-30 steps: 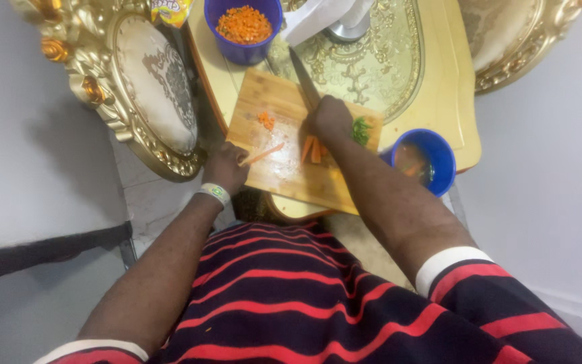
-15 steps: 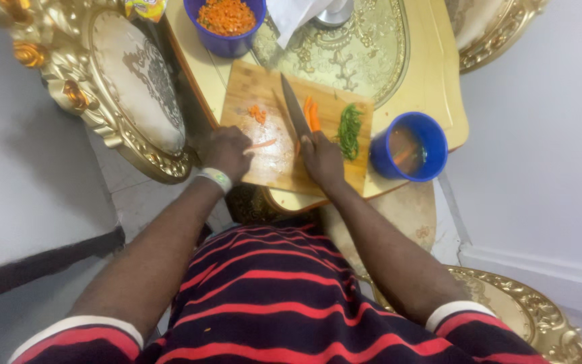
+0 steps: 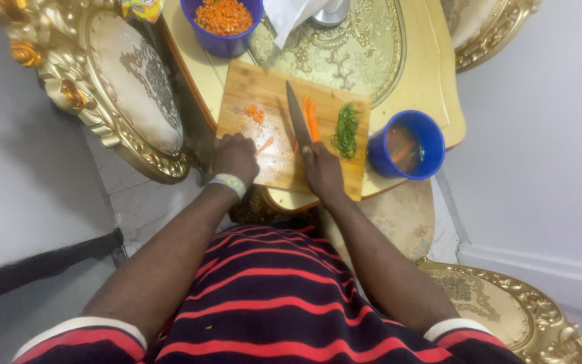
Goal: The person chops a carrot into small pieces on a wooden cutting board using a knife, while other bowls of chopped vegetables sit on the table nearby.
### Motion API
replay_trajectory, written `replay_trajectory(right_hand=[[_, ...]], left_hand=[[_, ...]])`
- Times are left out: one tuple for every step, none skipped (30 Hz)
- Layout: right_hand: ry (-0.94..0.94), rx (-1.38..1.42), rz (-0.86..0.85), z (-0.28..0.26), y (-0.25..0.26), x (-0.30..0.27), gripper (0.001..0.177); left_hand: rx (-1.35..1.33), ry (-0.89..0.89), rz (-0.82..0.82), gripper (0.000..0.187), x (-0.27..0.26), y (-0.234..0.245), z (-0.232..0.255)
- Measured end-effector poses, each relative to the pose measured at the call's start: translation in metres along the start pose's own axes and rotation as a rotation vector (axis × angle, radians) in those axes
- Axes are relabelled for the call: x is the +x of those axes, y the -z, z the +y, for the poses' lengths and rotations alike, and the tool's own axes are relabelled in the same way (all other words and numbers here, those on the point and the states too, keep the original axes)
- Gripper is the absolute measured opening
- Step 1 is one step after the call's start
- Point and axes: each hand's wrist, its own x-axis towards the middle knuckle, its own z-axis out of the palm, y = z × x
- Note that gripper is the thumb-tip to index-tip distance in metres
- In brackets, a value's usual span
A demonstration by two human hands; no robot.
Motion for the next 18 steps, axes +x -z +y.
replay_trajectory(right_hand=[[0.022, -0.087, -0.033, 0.003, -0.001, -0.005, 0.034], [0.041, -0.175, -0.064, 0.005, -0.001, -0.012, 0.032], [0.043, -0.174, -0.067, 0.007, 0.000, -0.021, 0.032], [0.026, -0.221, -0.101, 0.008, 0.001, -0.030, 0.032], [0.009, -0.269, -0.136, 0.008, 0.003, -0.037, 0.031], [0.008, -0.268, -0.138, 0.008, 0.006, -0.045, 0.031], [0.015, -0.256, -0.157, 0.008, 0.009, -0.052, 0.029], [0.025, -0.240, -0.183, 0.005, 0.010, -0.059, 0.028], [0.029, -0.235, -0.192, 0.000, 0.009, -0.066, 0.028], [-0.014, -0.258, -0.252, -0.005, 0.008, -0.069, 0.027], [-0.057, -0.281, -0.312, -0.009, 0.007, -0.070, 0.027], [-0.055, -0.283, -0.312, -0.012, 0.007, -0.071, 0.027], [-0.059, -0.277, -0.305, -0.014, 0.007, -0.072, 0.027], [-0.060, -0.270, -0.297, -0.014, 0.007, -0.072, 0.027], [-0.055, -0.270, -0.298, -0.014, 0.006, -0.070, 0.027], [-0.029, -0.262, -0.254, -0.013, 0.005, -0.068, 0.028], [-0.002, -0.254, -0.210, -0.012, 0.004, -0.067, 0.029], [-0.001, -0.251, -0.208, -0.010, 0.005, -0.067, 0.029]], left_hand=[[-0.099, 0.027, 0.034, 0.018, -0.006, -0.003, -0.009], [-0.198, 0.051, 0.067, 0.018, -0.012, -0.006, -0.018], [-0.197, 0.055, 0.067, 0.018, -0.019, -0.010, -0.028], [-0.359, 0.056, 0.264, 0.020, -0.024, -0.013, -0.036], [-0.520, 0.058, 0.463, 0.024, -0.024, -0.016, -0.040], [-0.520, 0.060, 0.461, 0.024, -0.025, -0.019, -0.043], [-0.527, 0.122, 0.392, 0.024, -0.027, -0.020, -0.046], [-0.529, 0.192, 0.324, 0.026, -0.033, -0.020, -0.050], [-0.525, 0.203, 0.323, 0.026, -0.036, -0.022, -0.049], [-0.443, 0.064, 0.352, 0.025, -0.036, -0.025, -0.045], [-0.358, -0.075, 0.380, 0.026, -0.036, -0.027, -0.042], [-0.359, -0.073, 0.381, 0.026, -0.037, -0.029, -0.038], [-0.361, -0.035, 0.335, 0.021, -0.038, -0.032, -0.032], [-0.361, 0.005, 0.291, 0.017, -0.037, -0.033, -0.027], [-0.361, 0.008, 0.295, 0.017, -0.036, -0.032, -0.025], [-0.304, 0.008, 0.257, 0.018, -0.035, -0.031, -0.023], [-0.248, 0.009, 0.219, 0.020, -0.034, -0.030, -0.020], [-0.244, 0.009, 0.220, 0.020, -0.032, -0.027, -0.017]])
